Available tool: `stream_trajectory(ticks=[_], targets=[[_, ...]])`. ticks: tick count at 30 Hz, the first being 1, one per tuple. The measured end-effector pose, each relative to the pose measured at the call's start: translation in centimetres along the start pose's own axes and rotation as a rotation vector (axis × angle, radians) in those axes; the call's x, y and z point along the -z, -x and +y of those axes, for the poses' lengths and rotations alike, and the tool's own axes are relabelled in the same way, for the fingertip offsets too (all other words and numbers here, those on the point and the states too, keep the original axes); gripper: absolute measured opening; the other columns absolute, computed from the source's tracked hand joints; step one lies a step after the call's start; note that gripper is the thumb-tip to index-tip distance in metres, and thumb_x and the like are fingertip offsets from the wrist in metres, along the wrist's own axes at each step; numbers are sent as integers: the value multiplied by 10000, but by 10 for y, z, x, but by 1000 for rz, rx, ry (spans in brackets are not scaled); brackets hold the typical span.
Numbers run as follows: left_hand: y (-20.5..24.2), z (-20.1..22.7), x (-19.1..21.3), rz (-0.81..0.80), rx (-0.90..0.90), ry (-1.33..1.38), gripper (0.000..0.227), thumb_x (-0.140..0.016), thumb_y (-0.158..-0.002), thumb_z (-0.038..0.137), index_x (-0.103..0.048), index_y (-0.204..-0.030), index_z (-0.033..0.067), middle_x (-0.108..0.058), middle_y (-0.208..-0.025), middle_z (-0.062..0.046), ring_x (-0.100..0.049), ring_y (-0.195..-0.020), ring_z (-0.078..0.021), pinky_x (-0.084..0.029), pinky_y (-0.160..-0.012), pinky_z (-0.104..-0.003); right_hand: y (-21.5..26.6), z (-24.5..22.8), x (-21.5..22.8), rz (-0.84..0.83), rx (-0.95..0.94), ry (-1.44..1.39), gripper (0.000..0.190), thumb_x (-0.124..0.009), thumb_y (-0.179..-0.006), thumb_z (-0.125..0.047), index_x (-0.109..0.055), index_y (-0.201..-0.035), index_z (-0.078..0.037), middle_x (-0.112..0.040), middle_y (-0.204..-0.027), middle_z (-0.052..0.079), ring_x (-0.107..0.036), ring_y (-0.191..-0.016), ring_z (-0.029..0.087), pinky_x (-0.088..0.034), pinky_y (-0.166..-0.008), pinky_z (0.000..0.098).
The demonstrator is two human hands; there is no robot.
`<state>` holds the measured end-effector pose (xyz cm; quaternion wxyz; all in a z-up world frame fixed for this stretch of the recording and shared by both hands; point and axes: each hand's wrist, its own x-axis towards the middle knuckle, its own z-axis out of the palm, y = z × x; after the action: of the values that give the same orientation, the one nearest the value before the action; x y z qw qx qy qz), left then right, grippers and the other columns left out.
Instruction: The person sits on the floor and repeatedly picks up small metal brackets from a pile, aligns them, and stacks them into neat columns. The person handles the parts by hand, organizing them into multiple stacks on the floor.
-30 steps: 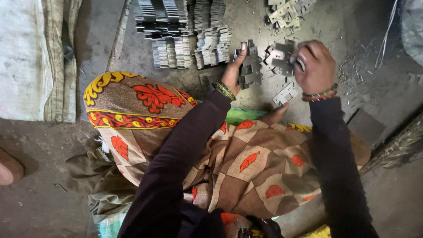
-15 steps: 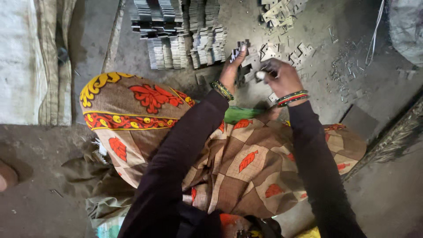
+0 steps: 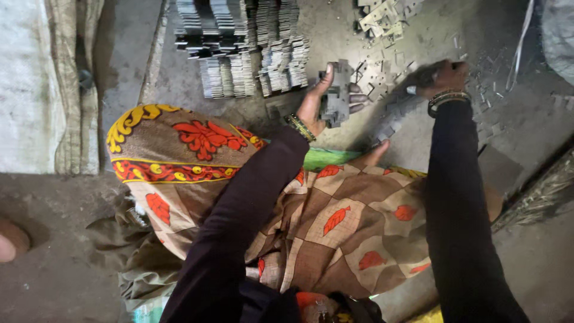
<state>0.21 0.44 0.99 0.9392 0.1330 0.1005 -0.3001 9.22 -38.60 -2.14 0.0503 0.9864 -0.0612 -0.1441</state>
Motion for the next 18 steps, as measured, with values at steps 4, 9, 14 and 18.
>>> stream_trajectory(ticks=[4, 9, 14, 18], targets=[[-1, 4, 0, 50, -63, -147, 780, -617, -981, 578, -485, -1449, -31, -633, -1234, -218, -678, -1149, -373, -576, -996, -523, -8, 37, -37, -102, 11, -269, 667, -814, -851, -518, -691, -1251, 1, -760, -1205, 215, -732, -1141, 360, -555, -1056, 424], [0, 1, 1, 9, -7, -74, 785, -619, -912, 628, -486, -1393, 22, -668, -1272, -240, -708, -1144, -351, -592, -1004, -487, 7, -23, -33, -109, -205, -29, 1124, -804, -921, -562, -255, -1509, 223, -662, -1119, 397, -672, -1012, 503, -539, -859, 511], [0, -2, 6, 89, -10, -153, 659, -665, -951, 543, -556, -1316, 6, -719, -1154, -229, -753, -1081, -338, -607, -966, -466, 22, -55, -32, -125, -382, -284, 1200, -854, -802, -493, -133, -1528, 134, -620, -1226, 354, -623, -1138, 453, -507, -958, 446], [-4, -3, 4, 113, -80, -145, 527, -735, -933, 420, -591, -1268, 38, -714, -1102, -159, -744, -1003, -291, -627, -892, -471, 32, -41, -13, 103, -252, -586, 868, -873, -732, -325, -452, -1366, 92, -686, -1191, 253, -684, -1093, 347, -540, -926, 391]])
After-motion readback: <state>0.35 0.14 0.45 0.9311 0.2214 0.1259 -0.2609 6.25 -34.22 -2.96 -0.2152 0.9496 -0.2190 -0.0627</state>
